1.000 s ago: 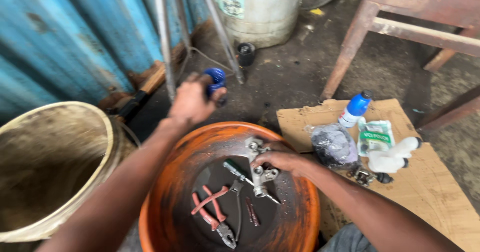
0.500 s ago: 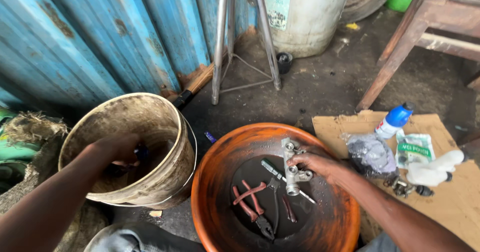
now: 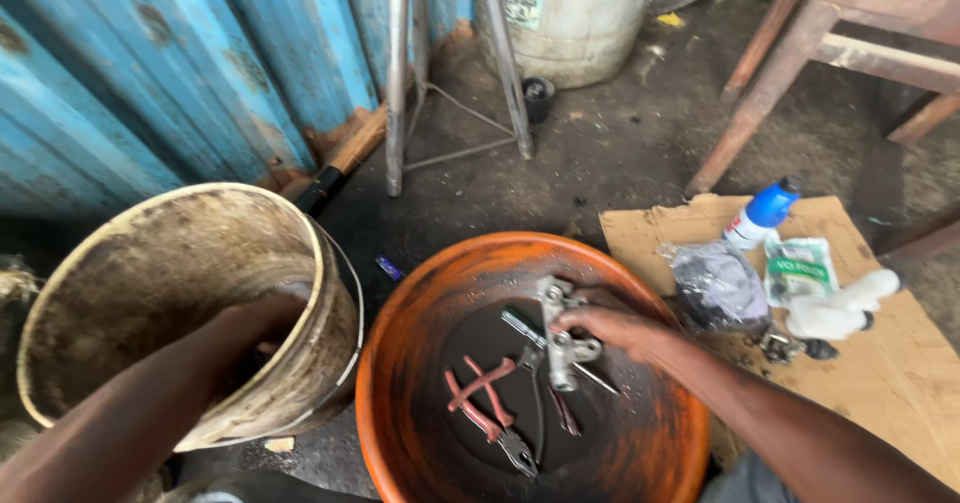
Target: The person disassembles a metal mechanical part over a basin, using a screwdriver and pliers to remove components. They rinse the part and tools with water from a plastic bottle, then reassemble the part and place the tools on a nearby cardboard sheet.
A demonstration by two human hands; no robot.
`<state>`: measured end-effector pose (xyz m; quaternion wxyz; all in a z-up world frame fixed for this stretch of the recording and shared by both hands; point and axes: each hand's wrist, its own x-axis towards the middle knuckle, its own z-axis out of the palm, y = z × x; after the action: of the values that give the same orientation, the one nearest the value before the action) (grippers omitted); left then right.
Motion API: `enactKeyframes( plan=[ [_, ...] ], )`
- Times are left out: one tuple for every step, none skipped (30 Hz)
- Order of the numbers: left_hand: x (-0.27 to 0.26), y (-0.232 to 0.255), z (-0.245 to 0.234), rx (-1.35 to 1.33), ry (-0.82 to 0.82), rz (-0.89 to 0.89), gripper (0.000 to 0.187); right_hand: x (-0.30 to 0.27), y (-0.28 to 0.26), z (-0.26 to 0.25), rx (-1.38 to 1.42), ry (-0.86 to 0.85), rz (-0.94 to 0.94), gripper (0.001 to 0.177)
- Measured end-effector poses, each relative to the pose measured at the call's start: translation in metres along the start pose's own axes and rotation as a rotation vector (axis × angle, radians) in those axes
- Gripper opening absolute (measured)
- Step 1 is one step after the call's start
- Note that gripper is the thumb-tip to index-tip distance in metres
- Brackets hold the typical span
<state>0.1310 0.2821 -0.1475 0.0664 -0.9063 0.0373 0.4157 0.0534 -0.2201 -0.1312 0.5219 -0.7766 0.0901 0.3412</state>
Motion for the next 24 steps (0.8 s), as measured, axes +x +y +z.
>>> enactKeyframes(
  plan=[
    [0.002,0.001,-0.002,-0.003,0.026,0.018,0.032,0.0,0.002,0.003,0.031,-0.032,0.008,0.038],
    [0.0,-0.003,-0.008,-0.01,0.057,0.029,0.031,-0.001,0.001,0.004,0.035,-0.027,0.023,0.037],
    [-0.003,-0.004,-0.016,-0.015,0.093,0.04,0.03,-0.002,0.0,0.004,0.038,-0.021,0.039,0.036],
    [-0.01,-0.003,-0.02,-0.019,0.137,0.056,0.03,-0.006,0.001,0.005,0.041,-0.013,0.06,0.036],
    [-0.021,0.0,-0.025,-0.025,0.183,0.07,0.029,-0.007,0.002,0.006,0.076,-0.026,0.071,0.035],
    [-0.036,0.003,-0.034,-0.038,0.236,0.087,0.028,-0.007,0.001,0.007,0.108,-0.038,0.079,0.034],
    [-0.057,0.004,-0.042,-0.008,0.276,0.063,0.027,-0.008,0.0,0.007,0.141,-0.051,0.087,0.034],
    [-0.08,0.008,-0.05,0.008,0.318,0.029,0.036,-0.01,0.0,0.007,0.142,-0.058,0.098,0.032],
    [-0.11,0.007,-0.058,0.024,0.362,-0.004,0.046,-0.013,-0.001,0.007,0.143,-0.065,0.109,0.031],
    [-0.138,0.01,-0.068,-0.073,0.413,-0.041,0.048,-0.016,-0.003,0.009,0.146,-0.077,0.12,0.03],
    [-0.164,0.014,-0.077,-0.17,0.463,-0.078,0.051,-0.021,-0.006,0.009,0.182,-0.07,0.143,0.027],
    [-0.189,0.018,-0.084,-0.25,0.492,-0.15,0.049,-0.025,-0.008,0.008,0.222,-0.062,0.164,0.024],
    [-0.212,0.022,-0.089,-0.33,0.52,-0.222,0.049,-0.029,-0.009,0.007,0.263,-0.054,0.185,0.021],
    [-0.231,0.026,-0.091,-0.351,0.679,-0.151,0.049,-0.032,-0.009,0.006,0.309,-0.073,0.178,0.022],
    [-0.25,0.029,-0.091,-0.369,0.838,-0.078,0.051,-0.034,-0.009,0.006,0.354,-0.093,0.171,0.023],
    [-0.265,0.032,-0.092,-0.386,0.999,-0.005,0.054,-0.035,-0.011,0.006,0.397,-0.114,0.16,0.025],
    [-0.275,0.038,-0.095,-0.399,1.064,0.069,0.049,-0.036,-0.012,0.005,0.411,-0.116,0.154,0.025],
    [-0.283,0.046,-0.098,-0.411,1.125,0.146,0.045,-0.039,-0.012,0.004,0.426,-0.117,0.151,0.025],
    [-0.289,0.055,-0.101,-0.423,1.186,0.224,0.041,-0.043,-0.014,0.004,0.442,-0.117,0.147,0.025],
    [-0.293,0.067,-0.1,-0.493,1.145,0.277,0.039,-0.047,-0.017,0.004,0.455,-0.109,0.149,0.025],
    [-0.293,0.083,-0.098,-0.562,1.103,0.332,0.038,-0.051,-0.021,0.005,0.468,-0.101,0.151,0.024],
    [-0.293,0.099,-0.094,-0.631,1.057,0.386,0.039,-0.055,-0.025,0.007,0.481,-0.093,0.155,0.024],
    [-0.287,0.121,-0.094,-1.173,0.786,0.531,0.041,-0.06,-0.028,0.01,0.516,-0.079,0.146,0.024],
    [-0.282,0.141,-0.093,-1.684,0.444,0.656,0.046,-0.064,-0.031,0.013,0.55,-0.065,0.136,0.023]
  ],
)
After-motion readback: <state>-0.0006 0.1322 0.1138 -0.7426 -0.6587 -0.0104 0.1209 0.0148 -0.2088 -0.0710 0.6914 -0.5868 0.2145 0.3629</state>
